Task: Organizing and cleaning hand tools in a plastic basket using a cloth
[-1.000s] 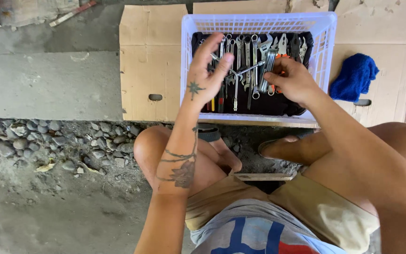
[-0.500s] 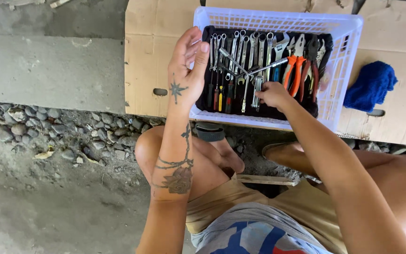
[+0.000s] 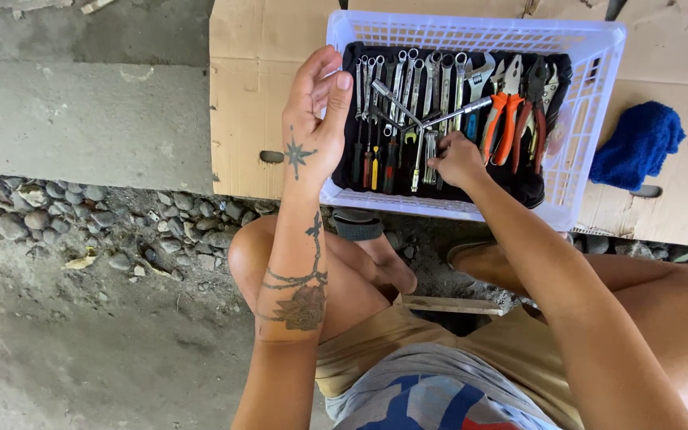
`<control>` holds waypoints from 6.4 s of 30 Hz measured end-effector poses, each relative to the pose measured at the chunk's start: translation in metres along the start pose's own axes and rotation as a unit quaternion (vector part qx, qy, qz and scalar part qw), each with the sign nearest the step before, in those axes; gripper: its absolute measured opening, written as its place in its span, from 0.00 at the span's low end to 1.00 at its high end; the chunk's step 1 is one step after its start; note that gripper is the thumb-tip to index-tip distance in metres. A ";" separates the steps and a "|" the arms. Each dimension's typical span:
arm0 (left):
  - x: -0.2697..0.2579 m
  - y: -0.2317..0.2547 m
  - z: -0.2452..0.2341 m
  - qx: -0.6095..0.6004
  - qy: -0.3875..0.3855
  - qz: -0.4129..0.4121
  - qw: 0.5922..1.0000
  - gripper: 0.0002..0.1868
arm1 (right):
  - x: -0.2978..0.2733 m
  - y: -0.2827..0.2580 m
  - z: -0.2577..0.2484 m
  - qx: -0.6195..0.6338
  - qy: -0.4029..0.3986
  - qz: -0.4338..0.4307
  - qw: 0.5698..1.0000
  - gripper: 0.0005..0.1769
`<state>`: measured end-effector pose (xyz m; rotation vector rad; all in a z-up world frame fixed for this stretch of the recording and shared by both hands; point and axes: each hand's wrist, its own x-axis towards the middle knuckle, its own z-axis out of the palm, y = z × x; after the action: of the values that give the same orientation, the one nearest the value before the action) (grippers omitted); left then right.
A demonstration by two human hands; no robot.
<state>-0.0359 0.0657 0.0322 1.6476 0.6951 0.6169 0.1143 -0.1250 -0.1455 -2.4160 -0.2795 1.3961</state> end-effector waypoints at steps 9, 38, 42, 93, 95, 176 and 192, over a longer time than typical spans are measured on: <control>0.000 0.003 0.004 0.017 -0.007 -0.008 1.000 0.29 | 0.010 0.012 0.009 0.016 0.026 -0.040 0.999 0.13; -0.001 -0.005 0.009 0.034 -0.021 -0.015 0.999 0.28 | 0.009 0.016 0.013 0.090 -0.038 0.050 0.994 0.11; -0.001 -0.004 0.009 0.032 -0.027 -0.012 0.999 0.29 | 0.003 0.015 0.012 0.094 -0.033 0.015 0.995 0.10; -0.063 -0.213 0.157 0.511 -0.353 0.090 0.779 0.17 | 0.008 0.038 0.004 -0.146 0.030 -0.028 0.988 0.26; -0.065 -0.221 0.158 0.502 -0.358 0.085 0.783 0.15 | 0.009 0.039 0.004 -0.140 0.035 -0.027 0.989 0.25; -0.029 -0.244 0.047 0.512 -0.271 -0.252 0.775 0.28 | 0.012 0.061 0.023 -0.111 0.140 -0.166 0.970 0.14; -0.039 -0.238 0.042 0.501 -0.258 -0.255 0.786 0.17 | 0.025 0.081 0.018 -0.157 0.119 -0.069 0.978 0.18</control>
<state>-0.0588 0.0416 -0.2109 2.2880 1.0776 -0.7441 0.1116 -0.1880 -0.2048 -2.7241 -0.6360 1.0534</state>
